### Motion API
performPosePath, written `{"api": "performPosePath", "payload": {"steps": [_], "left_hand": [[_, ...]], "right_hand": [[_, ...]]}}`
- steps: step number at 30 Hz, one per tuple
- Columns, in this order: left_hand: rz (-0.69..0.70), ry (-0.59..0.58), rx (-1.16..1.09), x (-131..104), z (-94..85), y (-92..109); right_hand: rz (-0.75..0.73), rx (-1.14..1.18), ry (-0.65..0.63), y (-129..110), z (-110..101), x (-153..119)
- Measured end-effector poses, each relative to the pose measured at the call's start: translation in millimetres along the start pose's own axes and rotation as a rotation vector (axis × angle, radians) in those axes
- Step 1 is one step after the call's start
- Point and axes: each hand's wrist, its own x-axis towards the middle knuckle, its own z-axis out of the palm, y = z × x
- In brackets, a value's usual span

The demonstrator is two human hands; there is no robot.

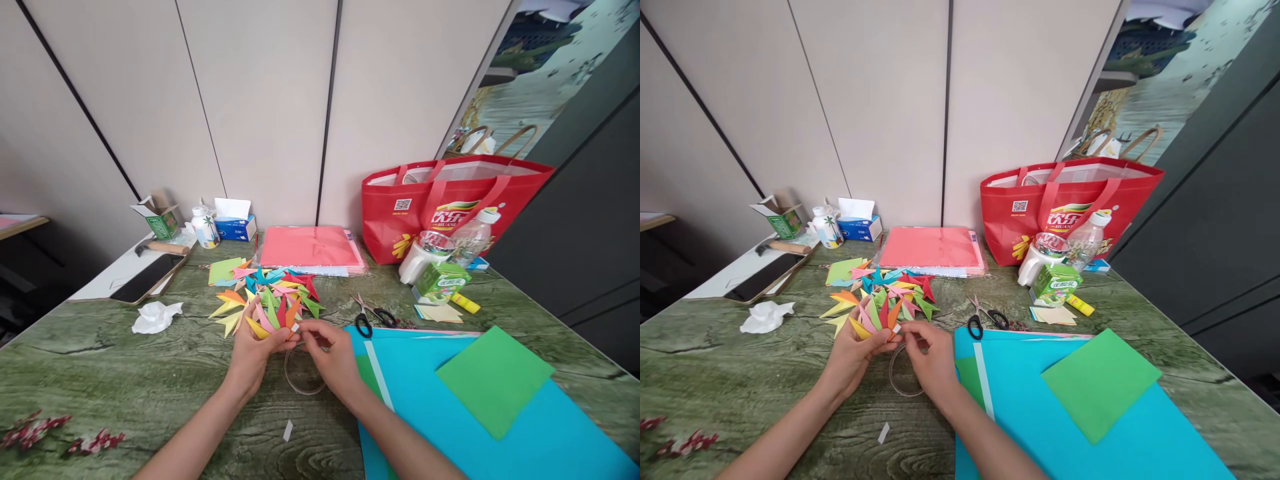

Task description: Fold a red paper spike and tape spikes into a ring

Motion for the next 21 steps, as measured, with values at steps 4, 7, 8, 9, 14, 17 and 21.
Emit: {"api": "performPosePath", "payload": {"steps": [4, 7, 8, 9, 14, 17, 21], "left_hand": [[0.028, 0.037, -0.003, 0.6, -0.4, -1.4], [0.051, 0.068, 0.040, 1.9, -2.0, -4.4], [0.049, 0.063, 0.070, 2.1, -2.4, -5.3], [0.045, 0.050, 0.099, 2.1, -2.7, -5.9], [0.026, 0.026, 0.143, 0.1, -1.4, -6.5], [-0.002, 0.027, 0.139, 0.9, -1.2, -6.1], [-0.006, 0.052, 0.159, 4.4, -3.4, -6.3]], "right_hand": [[0.194, 0.159, -0.034, -3.3, -1.7, 4.5], [0.172, 0.112, -0.057, -4.6, -1.6, 3.8], [0.161, 0.089, -0.065, -5.3, -1.6, 3.2], [0.151, 0.071, -0.074, -6.1, -1.7, 2.6], [0.171, 0.082, -0.107, -8.0, -2.9, 3.0], [0.259, 0.127, -0.133, -3.2, -1.0, 4.1], [0.346, 0.213, -0.178, 4.7, 2.3, 4.0]]}}
